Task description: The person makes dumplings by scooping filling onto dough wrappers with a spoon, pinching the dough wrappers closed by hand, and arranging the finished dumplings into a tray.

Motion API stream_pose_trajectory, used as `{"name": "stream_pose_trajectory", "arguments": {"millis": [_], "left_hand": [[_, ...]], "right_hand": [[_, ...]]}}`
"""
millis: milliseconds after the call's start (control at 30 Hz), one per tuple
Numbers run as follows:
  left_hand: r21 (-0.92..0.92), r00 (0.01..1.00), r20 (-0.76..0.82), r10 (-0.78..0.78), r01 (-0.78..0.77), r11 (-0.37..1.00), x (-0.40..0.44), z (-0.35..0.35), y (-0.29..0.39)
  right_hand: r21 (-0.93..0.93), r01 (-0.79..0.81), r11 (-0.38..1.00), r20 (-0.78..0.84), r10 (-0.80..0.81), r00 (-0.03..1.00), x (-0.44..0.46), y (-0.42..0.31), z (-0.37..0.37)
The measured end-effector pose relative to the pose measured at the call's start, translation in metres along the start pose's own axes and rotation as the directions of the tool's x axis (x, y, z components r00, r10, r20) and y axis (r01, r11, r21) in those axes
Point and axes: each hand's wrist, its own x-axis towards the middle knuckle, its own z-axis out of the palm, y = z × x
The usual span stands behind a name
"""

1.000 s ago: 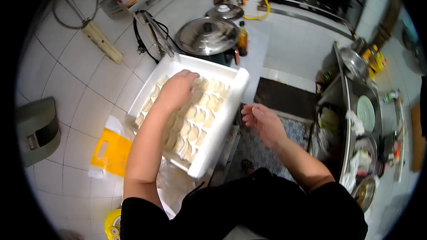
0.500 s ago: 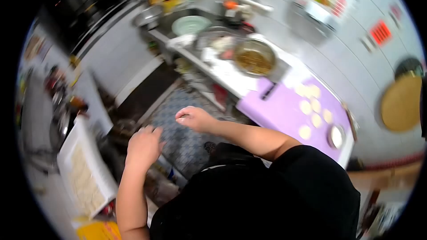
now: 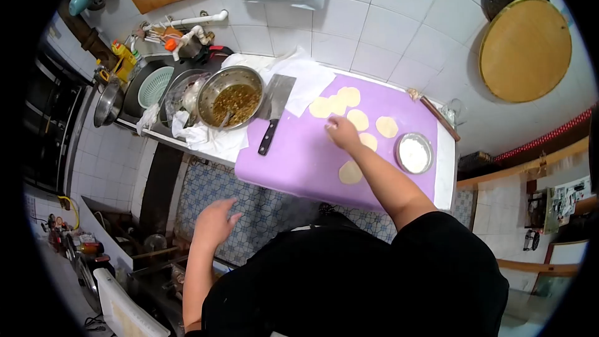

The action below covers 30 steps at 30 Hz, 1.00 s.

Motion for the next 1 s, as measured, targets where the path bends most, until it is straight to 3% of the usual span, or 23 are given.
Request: {"name": "stream_pose_trajectory", "arguments": {"millis": [67,167,267,367,467,567,667,733,800,833,867,933,1000], "left_hand": [[-0.015,1.0,0.007,0.003,-0.003,1.0,0.032,0.009,0.023],[-0.009,0.999,-0.018,0.028,-0.028,1.0,0.073,0.018,0.059],[-0.017,1.0,-0.027,0.014,-0.014,1.0,0.098,0.019,0.091],[-0.023,1.0,-0.025,-0.009,0.008,1.0,0.106,0.021,0.101],[-0.04,0.998,-0.047,-0.048,0.046,0.998,0.108,0.018,0.101],[-0.054,0.995,-0.071,-0.072,0.069,0.996,0.106,0.023,0.087],[-0.044,0.992,-0.088,-0.089,0.085,0.995,0.109,0.028,0.07],[-0.065,0.986,-0.121,-0.113,0.106,0.992,0.113,0.029,0.059],[-0.109,0.97,-0.182,-0.161,0.143,0.984,0.12,0.026,0.041],[-0.144,0.951,-0.25,-0.181,0.148,0.978,0.126,0.026,0.029],[-0.176,0.93,-0.314,-0.192,0.142,0.974,0.135,0.028,0.016],[-0.069,0.873,-0.467,-0.143,0.126,0.99,0.157,0.036,-0.013],[0.035,0.832,-0.546,-0.101,0.144,0.989,0.179,0.032,-0.029]], "right_hand": [[-0.063,-0.043,0.997,-0.099,0.036,0.994,0.04,0.028,-0.022],[-0.278,0.043,0.96,-0.22,-0.107,0.97,0.113,0.078,-0.028],[-0.372,-0.15,0.916,-0.131,0.109,0.985,0.151,0.09,-0.037],[-0.285,-0.235,0.929,-0.121,0.208,0.971,0.165,0.093,-0.044],[-0.252,-0.273,0.928,0.027,0.289,0.957,0.178,0.095,-0.052],[-0.354,-0.234,0.905,0.131,0.295,0.946,0.185,0.097,-0.056],[-0.343,-0.159,0.926,0.125,0.212,0.969,0.175,0.088,-0.062],[-0.193,-0.034,0.981,-0.005,0.033,0.999,0.184,0.116,-0.047],[0.237,-0.135,0.962,0.051,0.126,0.991,0.162,0.104,-0.062],[0.687,-0.181,0.703,0.086,0.169,0.982,0.149,0.095,-0.06],[0.947,-0.199,0.253,0.148,0.206,0.967,0.137,0.088,-0.057],[0.981,-0.172,-0.088,0.186,0.2,0.962,0.124,0.074,-0.053],[0.957,-0.206,-0.203,0.244,0.187,0.951,0.103,0.046,-0.05]]}}
